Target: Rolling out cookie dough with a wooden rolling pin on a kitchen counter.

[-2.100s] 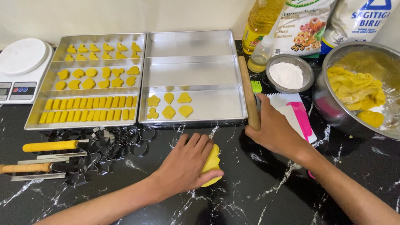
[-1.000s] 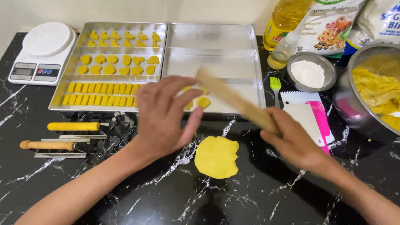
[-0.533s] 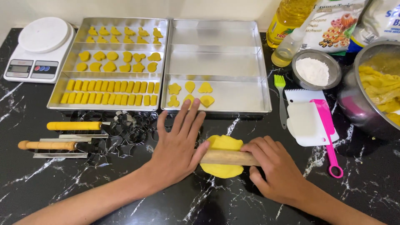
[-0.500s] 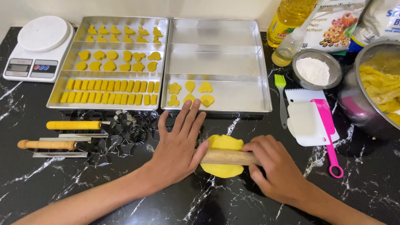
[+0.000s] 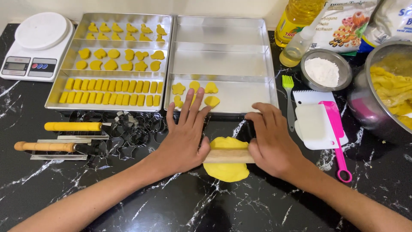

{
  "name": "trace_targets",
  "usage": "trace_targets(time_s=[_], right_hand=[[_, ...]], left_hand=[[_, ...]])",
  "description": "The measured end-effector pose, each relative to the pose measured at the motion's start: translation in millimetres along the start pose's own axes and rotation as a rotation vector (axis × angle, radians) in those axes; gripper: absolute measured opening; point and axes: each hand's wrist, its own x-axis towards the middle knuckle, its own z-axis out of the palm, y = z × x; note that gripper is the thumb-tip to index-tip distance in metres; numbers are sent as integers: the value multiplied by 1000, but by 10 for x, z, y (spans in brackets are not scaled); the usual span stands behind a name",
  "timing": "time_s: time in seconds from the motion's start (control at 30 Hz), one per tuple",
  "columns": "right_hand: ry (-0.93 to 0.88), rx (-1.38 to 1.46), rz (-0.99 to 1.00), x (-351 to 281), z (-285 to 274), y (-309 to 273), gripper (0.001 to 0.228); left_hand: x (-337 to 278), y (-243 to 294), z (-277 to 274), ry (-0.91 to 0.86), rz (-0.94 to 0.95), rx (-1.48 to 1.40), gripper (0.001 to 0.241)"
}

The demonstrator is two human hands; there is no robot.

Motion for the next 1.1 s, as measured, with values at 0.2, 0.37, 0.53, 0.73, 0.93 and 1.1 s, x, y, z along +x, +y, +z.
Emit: trace_targets(time_s=[0.2, 0.37, 0.53, 0.73, 0.93, 1.1], right_hand=[[-90, -52, -14, -118, -7, -117, 68], [-127, -26, -41, -234, 20, -142, 65], [-74, 43, -51, -404, -17, -250, 65], [2, 74, -102, -666, -49, -420, 66], [-88, -14, -156, -771, -45, -455, 69], [9, 95, -45, -551, 49, -260, 65]], left_hand=[[-135, 39, 21, -21, 45, -10, 75], [-290, 159, -30, -83, 66, 35, 69], [-415, 278, -78, -53, 123, 78, 66], [-655, 422, -89, -76, 179, 131, 66], [-719, 446, -23, -124, 200, 108, 68], [-405, 269, 67, -77, 64, 147, 68]])
